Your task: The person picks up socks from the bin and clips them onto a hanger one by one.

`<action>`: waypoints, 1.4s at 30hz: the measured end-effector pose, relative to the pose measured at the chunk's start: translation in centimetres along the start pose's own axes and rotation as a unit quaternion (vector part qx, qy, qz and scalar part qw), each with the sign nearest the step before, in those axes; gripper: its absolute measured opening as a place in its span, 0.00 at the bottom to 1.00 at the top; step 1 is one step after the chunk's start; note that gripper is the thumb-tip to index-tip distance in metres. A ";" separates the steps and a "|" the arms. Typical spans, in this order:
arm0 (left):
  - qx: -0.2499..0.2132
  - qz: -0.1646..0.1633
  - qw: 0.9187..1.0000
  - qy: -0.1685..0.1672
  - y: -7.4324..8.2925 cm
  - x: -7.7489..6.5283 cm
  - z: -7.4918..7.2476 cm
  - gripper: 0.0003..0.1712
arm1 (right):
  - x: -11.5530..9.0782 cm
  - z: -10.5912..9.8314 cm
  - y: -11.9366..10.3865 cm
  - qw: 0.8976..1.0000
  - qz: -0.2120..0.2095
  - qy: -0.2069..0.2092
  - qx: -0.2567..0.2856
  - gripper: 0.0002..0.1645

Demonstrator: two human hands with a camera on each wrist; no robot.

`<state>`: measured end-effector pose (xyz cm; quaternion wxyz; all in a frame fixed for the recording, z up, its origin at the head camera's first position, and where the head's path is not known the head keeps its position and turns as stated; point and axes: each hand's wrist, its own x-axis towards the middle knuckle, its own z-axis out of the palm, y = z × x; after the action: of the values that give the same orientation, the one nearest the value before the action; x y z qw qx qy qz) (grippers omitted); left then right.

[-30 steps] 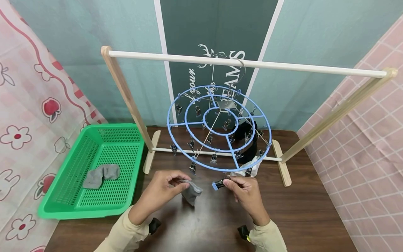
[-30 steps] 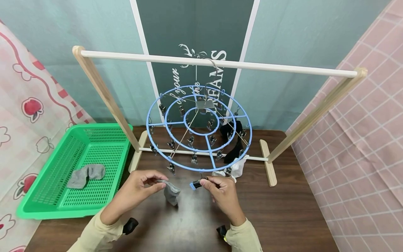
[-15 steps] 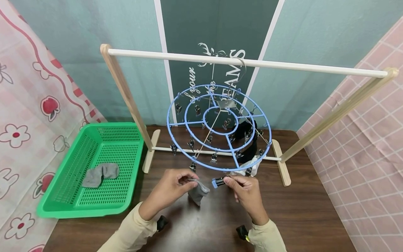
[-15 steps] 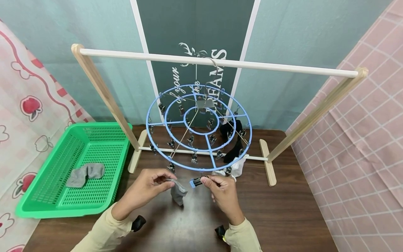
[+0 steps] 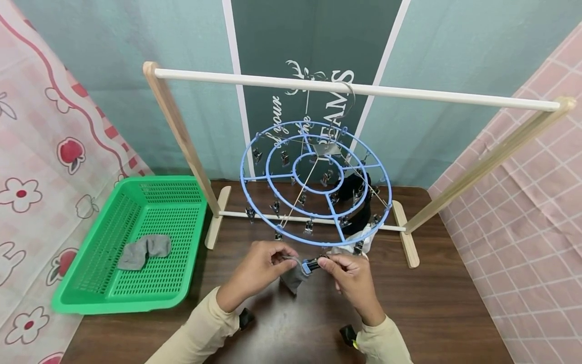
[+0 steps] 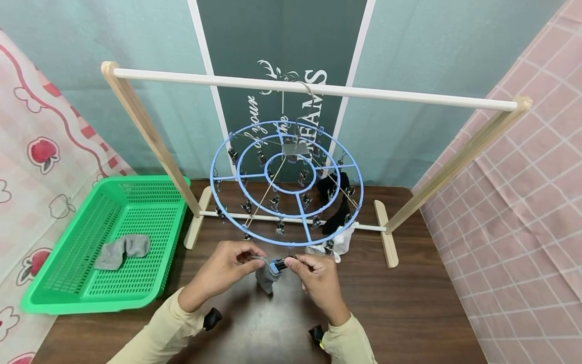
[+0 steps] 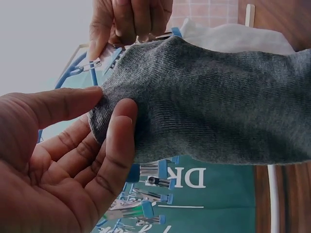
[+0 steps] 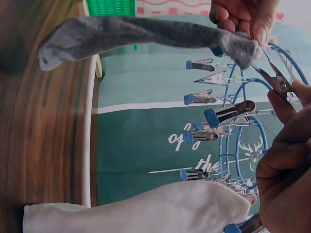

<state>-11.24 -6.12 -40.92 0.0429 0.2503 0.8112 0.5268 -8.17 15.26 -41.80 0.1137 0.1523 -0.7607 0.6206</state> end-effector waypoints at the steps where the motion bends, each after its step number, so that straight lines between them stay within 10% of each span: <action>1: -0.001 -0.002 1.000 0.000 0.1 0.1 0.1 0.03 | 0.0 0.0 0.0 1.000 -0.003 -0.001 -0.001 0.10; 30: -0.069 -0.016 0.996 -0.053 -0.7 0.4 -0.4 0.02 | 0.2 -0.2 3.1 0.985 -0.138 -0.038 -0.095 0.12; 42: -0.072 -0.008 0.996 -0.056 -0.7 0.6 -0.2 0.02 | 0.2 -0.3 3.0 0.988 -0.119 -0.060 -0.083 0.13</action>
<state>-12.05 -6.29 -41.31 0.1105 0.2696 0.7693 0.5686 -9.43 16.12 -44.36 0.1532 0.2689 -0.7916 0.5268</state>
